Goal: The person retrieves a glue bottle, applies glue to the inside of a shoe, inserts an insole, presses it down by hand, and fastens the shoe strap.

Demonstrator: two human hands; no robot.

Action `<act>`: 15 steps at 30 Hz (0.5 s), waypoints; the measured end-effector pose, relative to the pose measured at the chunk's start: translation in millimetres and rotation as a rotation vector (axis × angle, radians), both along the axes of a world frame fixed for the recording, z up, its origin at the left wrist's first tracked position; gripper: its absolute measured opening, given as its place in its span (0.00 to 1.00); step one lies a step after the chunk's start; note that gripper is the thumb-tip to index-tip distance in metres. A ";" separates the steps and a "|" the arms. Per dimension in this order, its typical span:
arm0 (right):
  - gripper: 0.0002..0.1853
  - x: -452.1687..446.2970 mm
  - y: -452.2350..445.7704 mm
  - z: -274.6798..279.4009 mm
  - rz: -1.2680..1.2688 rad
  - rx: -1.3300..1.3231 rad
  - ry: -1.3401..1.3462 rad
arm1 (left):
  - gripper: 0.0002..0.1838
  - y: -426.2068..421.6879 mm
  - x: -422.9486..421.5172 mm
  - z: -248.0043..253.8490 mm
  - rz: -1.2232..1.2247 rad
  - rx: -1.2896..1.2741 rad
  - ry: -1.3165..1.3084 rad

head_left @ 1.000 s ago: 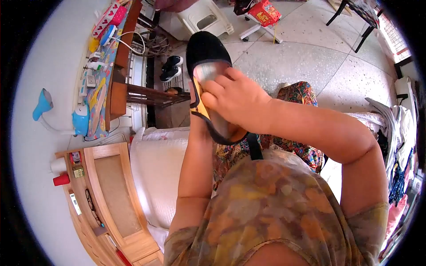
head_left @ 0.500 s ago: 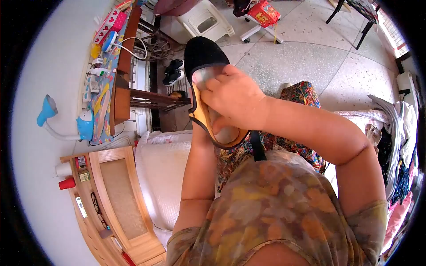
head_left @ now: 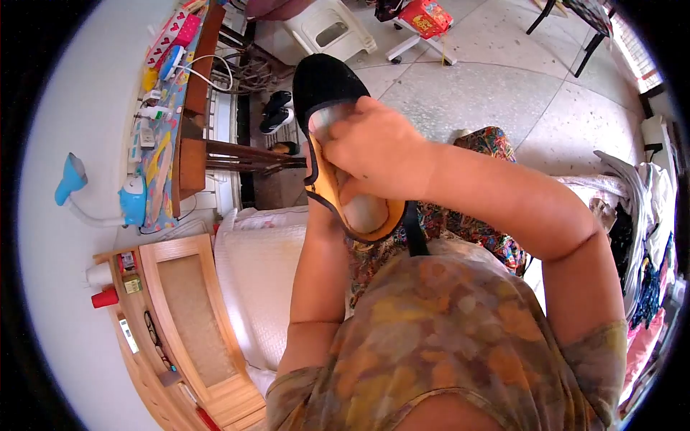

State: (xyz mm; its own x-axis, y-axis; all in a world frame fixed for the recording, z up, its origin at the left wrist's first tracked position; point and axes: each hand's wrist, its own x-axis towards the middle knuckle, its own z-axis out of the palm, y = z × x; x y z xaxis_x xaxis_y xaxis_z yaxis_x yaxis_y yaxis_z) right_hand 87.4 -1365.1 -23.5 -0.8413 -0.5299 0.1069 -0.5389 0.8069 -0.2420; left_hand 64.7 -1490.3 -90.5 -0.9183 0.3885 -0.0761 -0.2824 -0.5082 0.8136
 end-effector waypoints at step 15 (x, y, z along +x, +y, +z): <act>0.25 4.6 9.5 -3.8 0.185 0.039 0.251 | 0.25 -5.0 8.0 4.1 -0.083 -0.035 0.002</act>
State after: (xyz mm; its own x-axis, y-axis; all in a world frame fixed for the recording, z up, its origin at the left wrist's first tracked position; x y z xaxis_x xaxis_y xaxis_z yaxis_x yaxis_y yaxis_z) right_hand 91.9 -1355.6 -27.2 -0.6800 -0.6795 0.2754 -0.7165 0.6955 -0.0533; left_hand 72.7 -1495.3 -86.4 -0.8831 0.4606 -0.0894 -0.3212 -0.4545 0.8308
